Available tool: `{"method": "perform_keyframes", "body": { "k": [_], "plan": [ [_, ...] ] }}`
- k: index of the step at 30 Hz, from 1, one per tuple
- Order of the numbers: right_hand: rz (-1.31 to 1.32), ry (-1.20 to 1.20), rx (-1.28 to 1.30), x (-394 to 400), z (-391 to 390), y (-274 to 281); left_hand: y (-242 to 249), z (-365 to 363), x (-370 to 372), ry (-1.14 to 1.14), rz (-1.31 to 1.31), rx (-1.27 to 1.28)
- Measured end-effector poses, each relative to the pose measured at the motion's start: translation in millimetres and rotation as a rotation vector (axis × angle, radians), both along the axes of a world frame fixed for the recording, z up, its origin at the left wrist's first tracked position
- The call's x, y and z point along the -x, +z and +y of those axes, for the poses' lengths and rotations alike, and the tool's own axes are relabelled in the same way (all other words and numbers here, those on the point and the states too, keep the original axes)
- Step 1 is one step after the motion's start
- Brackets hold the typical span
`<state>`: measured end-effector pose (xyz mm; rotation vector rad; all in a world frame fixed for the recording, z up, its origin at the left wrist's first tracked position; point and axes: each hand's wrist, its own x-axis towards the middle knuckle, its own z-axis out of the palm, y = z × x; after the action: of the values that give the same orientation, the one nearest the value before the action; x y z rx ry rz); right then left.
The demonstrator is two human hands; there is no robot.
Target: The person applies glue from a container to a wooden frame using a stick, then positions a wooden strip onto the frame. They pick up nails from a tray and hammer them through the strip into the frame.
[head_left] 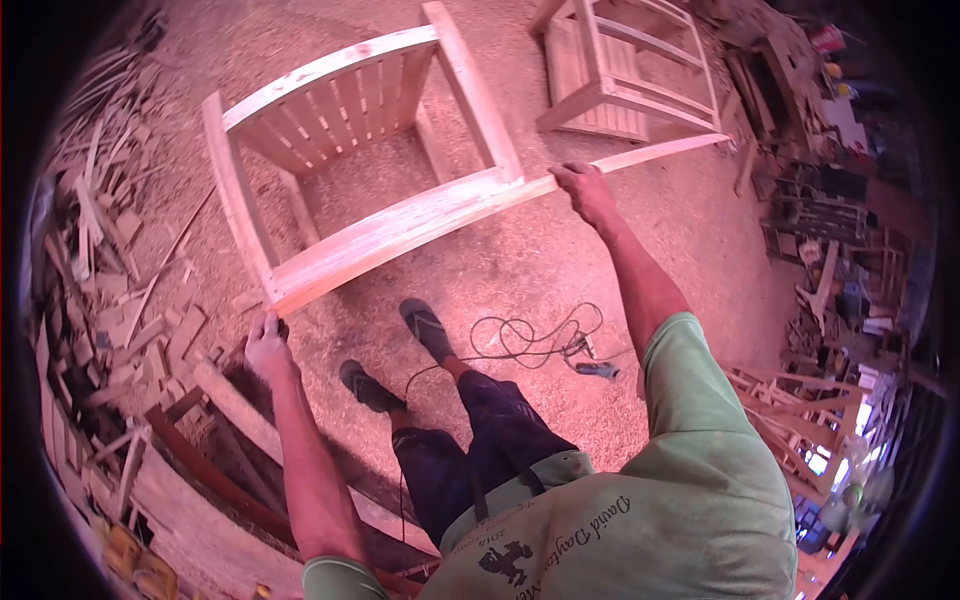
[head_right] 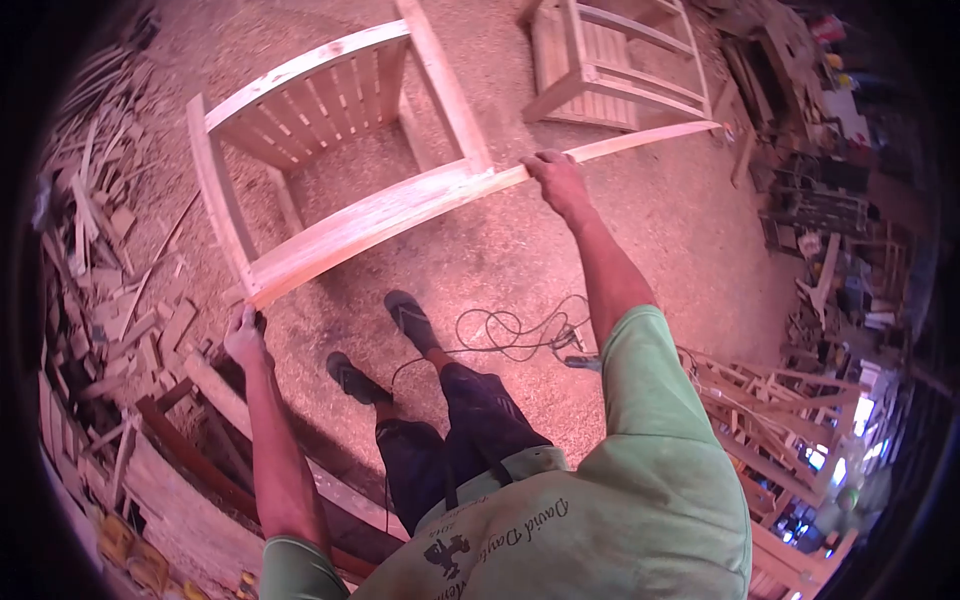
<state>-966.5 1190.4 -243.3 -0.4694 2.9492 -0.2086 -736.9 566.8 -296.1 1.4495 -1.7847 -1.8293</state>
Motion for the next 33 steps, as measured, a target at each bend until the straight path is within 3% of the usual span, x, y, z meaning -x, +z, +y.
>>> {"method": "perform_keyframes", "body": {
  "k": [14, 18, 28, 31, 33],
  "plan": [
    [-0.005, 0.029, 0.089, 4.3, -2.7, -6.3, 2.3, 8.4, 3.0, 0.095, 0.061, 0.006],
    [0.105, 0.098, 0.144, 3.6, -1.8, -11.0, 2.9, 9.0, 4.4, 0.113, 0.038, 0.021],
    [-0.037, 0.061, 0.077, 2.4, 0.0, -8.8, 13.7, 15.7, 18.0, 0.184, 0.023, -0.021],
    [-0.06, 0.057, -0.009, 2.8, -0.9, -10.6, 7.7, 14.3, 15.5, 0.195, 0.034, -0.035],
    [0.086, 0.001, -0.245, -12.7, -24.4, -0.5, 11.1, 13.5, 15.2, 0.173, -0.009, -0.033]
  ]
}}
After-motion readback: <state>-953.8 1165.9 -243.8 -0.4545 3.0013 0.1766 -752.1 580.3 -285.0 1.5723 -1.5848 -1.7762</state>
